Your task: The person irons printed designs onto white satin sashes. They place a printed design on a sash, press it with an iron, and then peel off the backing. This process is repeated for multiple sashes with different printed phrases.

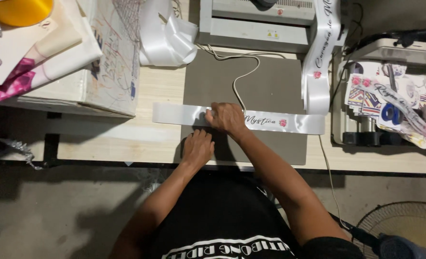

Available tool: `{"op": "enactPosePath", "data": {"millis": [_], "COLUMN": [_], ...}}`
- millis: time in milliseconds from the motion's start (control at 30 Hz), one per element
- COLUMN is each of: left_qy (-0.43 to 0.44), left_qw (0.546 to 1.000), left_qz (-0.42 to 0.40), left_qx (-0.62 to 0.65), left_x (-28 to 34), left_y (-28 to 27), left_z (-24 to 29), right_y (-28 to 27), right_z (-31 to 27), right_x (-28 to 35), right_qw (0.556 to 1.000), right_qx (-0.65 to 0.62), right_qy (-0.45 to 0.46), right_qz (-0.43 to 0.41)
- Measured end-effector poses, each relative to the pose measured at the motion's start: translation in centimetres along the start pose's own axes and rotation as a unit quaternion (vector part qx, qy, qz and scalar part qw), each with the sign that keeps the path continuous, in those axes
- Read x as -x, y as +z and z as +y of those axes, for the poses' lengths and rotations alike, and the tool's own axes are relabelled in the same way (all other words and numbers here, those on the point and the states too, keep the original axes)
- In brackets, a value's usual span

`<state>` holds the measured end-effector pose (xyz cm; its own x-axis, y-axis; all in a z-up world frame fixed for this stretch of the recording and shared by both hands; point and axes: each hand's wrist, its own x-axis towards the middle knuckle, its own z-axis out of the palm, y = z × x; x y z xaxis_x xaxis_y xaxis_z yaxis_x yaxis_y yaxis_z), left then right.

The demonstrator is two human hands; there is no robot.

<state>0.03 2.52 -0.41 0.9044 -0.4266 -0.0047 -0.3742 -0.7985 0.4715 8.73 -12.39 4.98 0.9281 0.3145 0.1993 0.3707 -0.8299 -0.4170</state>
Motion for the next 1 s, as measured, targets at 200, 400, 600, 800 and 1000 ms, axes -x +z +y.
{"op": "enactPosePath", "data": {"millis": [200,400,600,800,1000], "left_qy": [0.015,0.013,-0.001,-0.037,-0.052], "left_qw": [0.999,0.999,0.999,0.999,0.998], "left_qz": [0.035,0.032,0.046,0.024,0.032], "left_qx": [-0.016,-0.024,-0.016,-0.018,-0.009], "left_x": [-0.1,-0.4,-0.7,-1.1,-1.8], "left_y": [-0.6,-0.6,-0.7,-0.8,-0.8], "left_z": [0.4,0.6,1.0,1.4,1.2], "right_y": [-1.3,-4.8,-8.0,-9.9,-10.7], "right_z": [5.3,11.8,15.4,17.2,17.4], "right_x": [2.8,5.9,8.5,9.8,9.5], "right_qw": [0.997,0.981,0.974,0.976,0.968], "right_qx": [0.041,0.066,0.082,0.084,0.057], "right_qy": [0.059,0.171,0.193,0.192,0.221], "right_qz": [-0.013,-0.065,-0.085,-0.061,-0.109]}}
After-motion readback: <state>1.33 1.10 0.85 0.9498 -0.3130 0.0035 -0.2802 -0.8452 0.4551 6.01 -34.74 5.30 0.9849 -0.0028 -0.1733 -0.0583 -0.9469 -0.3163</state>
